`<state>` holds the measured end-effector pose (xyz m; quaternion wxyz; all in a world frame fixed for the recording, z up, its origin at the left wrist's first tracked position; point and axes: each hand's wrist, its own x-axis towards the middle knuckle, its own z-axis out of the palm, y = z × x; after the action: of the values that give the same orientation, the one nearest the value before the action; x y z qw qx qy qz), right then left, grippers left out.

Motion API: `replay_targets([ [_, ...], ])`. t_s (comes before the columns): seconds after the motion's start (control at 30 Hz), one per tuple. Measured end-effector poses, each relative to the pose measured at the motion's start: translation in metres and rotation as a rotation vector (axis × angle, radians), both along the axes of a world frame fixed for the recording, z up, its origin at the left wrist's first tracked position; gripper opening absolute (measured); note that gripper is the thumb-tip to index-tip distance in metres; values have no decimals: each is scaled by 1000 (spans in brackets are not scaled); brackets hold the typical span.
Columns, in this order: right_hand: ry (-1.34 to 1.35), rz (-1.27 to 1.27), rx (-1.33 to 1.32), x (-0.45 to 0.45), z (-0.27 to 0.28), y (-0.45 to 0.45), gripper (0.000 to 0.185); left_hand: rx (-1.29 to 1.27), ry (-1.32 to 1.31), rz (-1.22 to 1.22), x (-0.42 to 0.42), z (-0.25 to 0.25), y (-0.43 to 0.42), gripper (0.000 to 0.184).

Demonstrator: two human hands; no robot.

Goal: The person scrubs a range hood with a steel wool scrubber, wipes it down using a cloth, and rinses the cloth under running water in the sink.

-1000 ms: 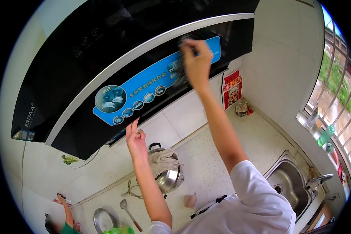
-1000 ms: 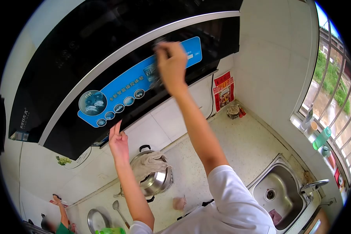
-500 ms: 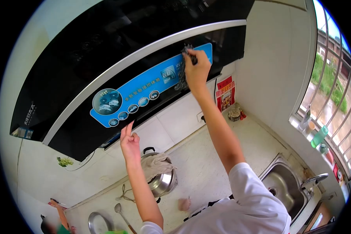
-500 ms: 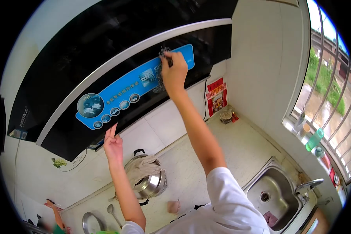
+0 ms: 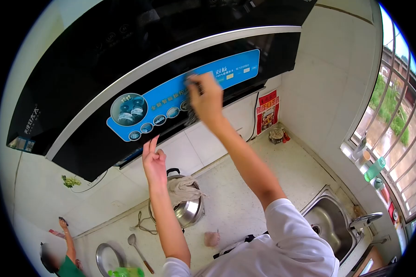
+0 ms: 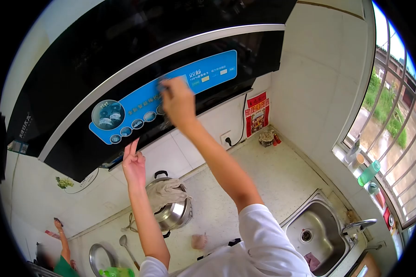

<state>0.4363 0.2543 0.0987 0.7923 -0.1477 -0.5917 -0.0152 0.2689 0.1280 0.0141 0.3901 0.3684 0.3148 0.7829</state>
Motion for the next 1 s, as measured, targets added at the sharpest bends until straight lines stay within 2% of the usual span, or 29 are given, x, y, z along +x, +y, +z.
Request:
replay_targets([
  [0.03, -95, 35, -57, -10, -5, -9, 13, -1, -5, -3, -1, 0, -1, 55],
  [0.1, -86, -6, -11, 4, 0, 3, 13, -10, -1, -2, -1, 2, -2, 56],
  [0.23, 162, -35, -219, 44, 20, 22, 12, -15, -17, -9, -2, 3, -2, 54],
  [0.3, 46, -143, -119, 27, 11, 17, 11, -17, -31, -1, 0, 0, -2, 54],
  [0.37, -105, -52, -71, 5, 10, -6, 11, -4, -44, 13, 0, 0, 2, 52],
  [0.43, -117, -37, -92, 10, 17, -3, 12, -8, -33, 20, 0, 2, 1, 51],
  [0.53, 81, -109, -137, 39, 26, 20, 12, -15, -28, 8, -1, 3, -2, 52],
  [0.57, 116, -51, -232, 45, 25, 24, 12, -13, -19, -1, -1, 4, -3, 52],
  [0.67, -69, -94, -18, 31, 11, 18, 10, -8, -20, -10, -1, 2, -2, 52],
  [0.77, -59, -120, -95, 53, 16, 27, 9, -13, 4, -28, -4, 4, -5, 52],
  [0.8, 54, -103, -185, 63, 22, 32, 10, -13, -3, -35, -3, 3, -5, 53],
  [0.83, 46, -105, -183, 61, 17, 32, 10, -12, -11, -37, -1, 1, -4, 53],
  [0.9, -181, -69, -192, 43, 2, 19, 12, 3, -5, 0, -1, 0, 1, 55],
  [0.93, -269, -64, -62, 31, -8, 6, 14, 2, -6, -4, 0, 0, 3, 55],
  [0.97, -298, -53, -68, 28, -16, 5, 14, 7, -21, 4, 0, -1, 5, 56],
  [1.0, -181, -52, -115, 31, -17, 8, 12, 6, -30, 9, -1, -1, 4, 57],
])
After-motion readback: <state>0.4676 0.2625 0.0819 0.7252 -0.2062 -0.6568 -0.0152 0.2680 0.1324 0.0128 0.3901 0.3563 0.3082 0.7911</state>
